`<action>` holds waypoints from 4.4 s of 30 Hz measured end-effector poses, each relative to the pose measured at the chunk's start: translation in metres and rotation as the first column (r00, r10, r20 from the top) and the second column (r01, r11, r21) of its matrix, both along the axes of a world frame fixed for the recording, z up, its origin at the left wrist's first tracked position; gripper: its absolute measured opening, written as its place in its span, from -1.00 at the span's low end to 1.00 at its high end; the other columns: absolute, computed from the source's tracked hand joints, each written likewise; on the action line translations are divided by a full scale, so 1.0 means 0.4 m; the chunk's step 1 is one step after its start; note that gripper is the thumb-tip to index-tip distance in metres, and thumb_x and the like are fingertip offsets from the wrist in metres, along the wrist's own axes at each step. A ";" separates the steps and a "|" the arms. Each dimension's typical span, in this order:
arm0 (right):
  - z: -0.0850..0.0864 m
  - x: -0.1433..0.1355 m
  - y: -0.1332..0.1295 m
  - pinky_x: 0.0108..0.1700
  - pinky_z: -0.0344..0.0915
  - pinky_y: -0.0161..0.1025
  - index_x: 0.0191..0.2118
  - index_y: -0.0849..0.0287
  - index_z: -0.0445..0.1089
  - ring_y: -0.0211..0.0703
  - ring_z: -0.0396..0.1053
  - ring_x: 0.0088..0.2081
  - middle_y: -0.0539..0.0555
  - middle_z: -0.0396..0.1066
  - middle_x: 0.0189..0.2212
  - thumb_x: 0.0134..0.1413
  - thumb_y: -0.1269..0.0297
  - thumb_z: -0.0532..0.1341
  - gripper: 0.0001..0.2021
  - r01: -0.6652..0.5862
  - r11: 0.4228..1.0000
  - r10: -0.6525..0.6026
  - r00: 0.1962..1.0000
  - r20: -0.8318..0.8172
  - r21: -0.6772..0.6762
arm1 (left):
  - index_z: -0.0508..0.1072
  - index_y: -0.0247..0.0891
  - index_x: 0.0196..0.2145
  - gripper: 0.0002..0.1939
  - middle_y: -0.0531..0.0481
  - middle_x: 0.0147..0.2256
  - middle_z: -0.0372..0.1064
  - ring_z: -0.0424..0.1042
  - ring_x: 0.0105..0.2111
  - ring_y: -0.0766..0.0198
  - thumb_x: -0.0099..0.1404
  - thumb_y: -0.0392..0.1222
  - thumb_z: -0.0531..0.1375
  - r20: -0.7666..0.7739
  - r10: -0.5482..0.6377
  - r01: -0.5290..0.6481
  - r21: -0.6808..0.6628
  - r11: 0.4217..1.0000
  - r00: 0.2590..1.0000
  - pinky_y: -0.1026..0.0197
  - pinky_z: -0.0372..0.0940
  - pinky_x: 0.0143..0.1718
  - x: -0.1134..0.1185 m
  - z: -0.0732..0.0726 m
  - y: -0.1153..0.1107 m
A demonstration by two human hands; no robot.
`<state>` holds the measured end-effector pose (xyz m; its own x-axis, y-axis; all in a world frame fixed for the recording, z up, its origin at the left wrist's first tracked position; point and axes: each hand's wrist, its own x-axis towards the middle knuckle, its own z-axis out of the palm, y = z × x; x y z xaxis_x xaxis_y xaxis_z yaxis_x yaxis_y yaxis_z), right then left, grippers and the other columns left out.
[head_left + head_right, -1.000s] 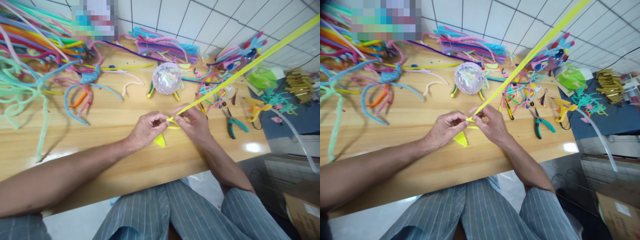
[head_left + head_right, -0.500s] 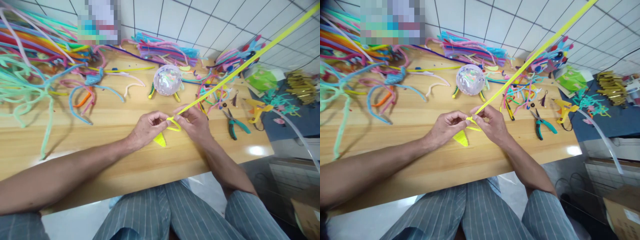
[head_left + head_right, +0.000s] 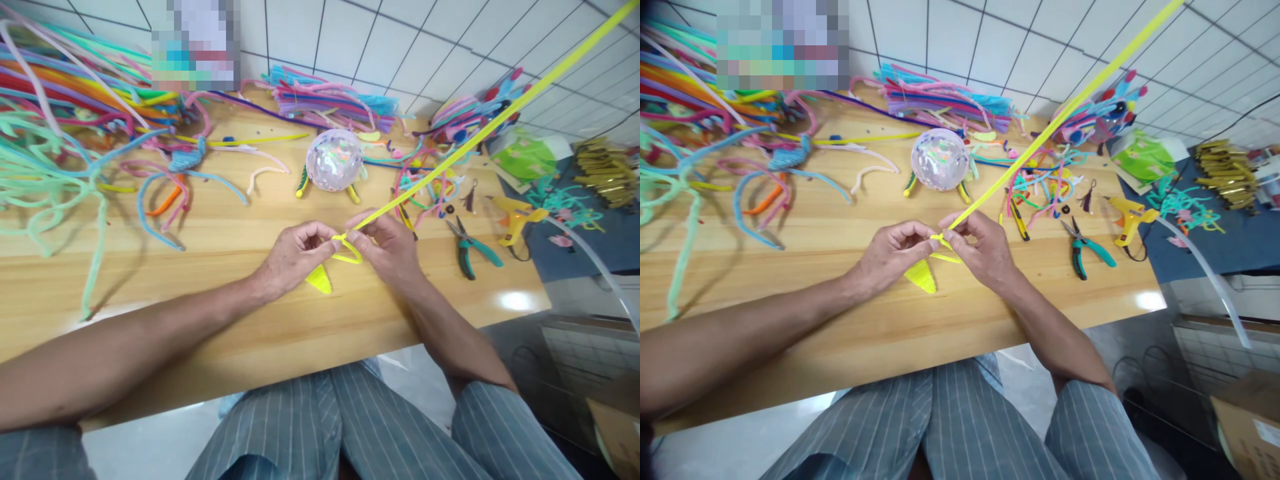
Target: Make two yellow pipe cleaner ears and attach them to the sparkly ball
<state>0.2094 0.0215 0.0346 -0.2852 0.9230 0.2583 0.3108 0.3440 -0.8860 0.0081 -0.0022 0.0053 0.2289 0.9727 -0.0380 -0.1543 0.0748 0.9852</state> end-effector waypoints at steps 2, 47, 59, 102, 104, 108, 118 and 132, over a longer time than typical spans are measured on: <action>-0.002 -0.001 0.000 -0.22 0.49 -0.24 -0.19 0.06 0.60 -0.22 0.50 -0.33 -0.03 0.58 -0.31 0.22 0.01 0.49 -0.75 -0.002 1.000 0.002 1.000 -0.002 0.018 | 0.62 -0.28 -0.27 -0.71 0.03 -0.39 0.52 0.35 -0.44 0.36 0.23 0.01 0.45 0.006 -0.003 0.003 -0.003 1.000 1.000 0.29 0.25 -0.39 0.000 -0.001 0.000; -0.003 -0.009 -0.008 -0.19 0.53 -0.21 -0.18 0.00 0.63 -0.18 0.54 -0.28 0.01 0.64 -0.23 0.31 0.13 0.40 -0.90 -0.043 0.990 0.026 0.992 0.123 0.137 | 0.58 -0.24 -0.31 -0.80 0.06 -0.46 0.42 0.30 -0.47 0.33 0.25 -0.05 0.37 -0.070 0.014 -0.009 0.062 0.998 0.997 0.26 0.18 -0.42 -0.001 -0.008 -0.001; 0.011 -0.014 -0.013 -0.20 0.54 -0.19 -0.21 -0.02 0.61 -0.16 0.57 -0.30 0.01 0.66 -0.24 0.33 0.18 0.40 -0.94 -0.076 0.979 0.049 0.988 0.146 0.188 | 0.59 -0.25 -0.32 -0.81 0.05 -0.45 0.45 0.34 -0.46 0.33 0.25 -0.07 0.36 -0.052 0.040 -0.037 0.056 0.998 0.998 0.25 0.20 -0.41 0.003 -0.008 -0.004; -0.025 0.008 -0.006 0.03 0.54 -0.07 0.08 -0.04 0.57 -0.08 0.65 -0.01 0.03 0.71 -0.08 0.43 0.46 0.25 -0.72 -0.336 0.644 0.008 0.901 0.433 0.688 | 0.60 -0.26 -0.35 -0.80 0.06 -0.46 0.49 0.34 -0.47 0.35 0.17 -0.08 0.42 0.072 0.152 -0.151 -0.008 0.988 0.986 0.26 0.26 -0.37 0.004 0.007 0.002; -0.025 0.008 -0.006 0.03 0.54 -0.07 0.09 -0.03 0.57 -0.08 0.65 -0.01 0.05 0.71 -0.09 0.43 0.46 0.25 -0.72 -0.344 0.633 0.006 0.898 0.440 0.693 | 0.60 -0.26 -0.35 -0.80 0.05 -0.44 0.51 0.36 -0.46 0.35 0.16 -0.08 0.42 0.083 0.155 -0.154 -0.024 0.988 0.984 0.26 0.28 -0.35 0.004 0.007 0.003; -0.019 0.012 -0.006 0.01 0.54 -0.09 0.08 -0.02 0.57 -0.09 0.65 -0.01 0.04 0.72 -0.08 0.43 0.47 0.26 -0.73 -0.362 0.623 0.000 0.886 0.463 0.693 | 0.61 -0.27 -0.37 -0.78 0.04 -0.42 0.54 0.39 -0.43 0.35 0.12 -0.07 0.45 0.116 0.166 -0.159 -0.068 0.985 0.979 0.26 0.30 -0.32 0.004 0.010 0.004; -0.018 0.011 0.004 0.01 0.51 -0.11 0.04 0.04 0.58 -0.10 0.63 0.03 0.05 0.72 -0.08 0.46 0.47 0.24 -0.77 -0.404 0.555 -0.040 0.860 0.508 0.727 | 0.63 -0.26 -0.36 -0.76 0.00 -0.38 0.57 0.43 -0.38 0.31 0.10 -0.05 0.47 0.114 0.182 -0.173 -0.081 0.981 0.977 0.25 0.35 -0.28 0.001 0.000 0.009; -0.007 -0.008 -0.019 -0.20 0.42 -0.22 -0.08 0.02 0.45 -0.18 0.48 -0.22 -0.03 0.51 -0.24 0.18 -0.01 0.46 -0.66 0.127 0.992 -0.127 0.992 0.020 0.012 | 0.67 -0.26 -0.31 -0.79 0.00 -0.41 0.54 0.39 -0.42 0.32 0.19 -0.06 0.44 0.061 0.242 -0.244 0.042 0.969 0.968 0.28 0.32 -0.37 0.001 0.016 0.007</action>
<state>0.2063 0.0138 0.0317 -0.1708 0.9493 0.2639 0.3705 0.3100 -0.8756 0.0084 0.0007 0.0116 -0.0140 0.9998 0.0168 -0.2162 -0.0195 0.9762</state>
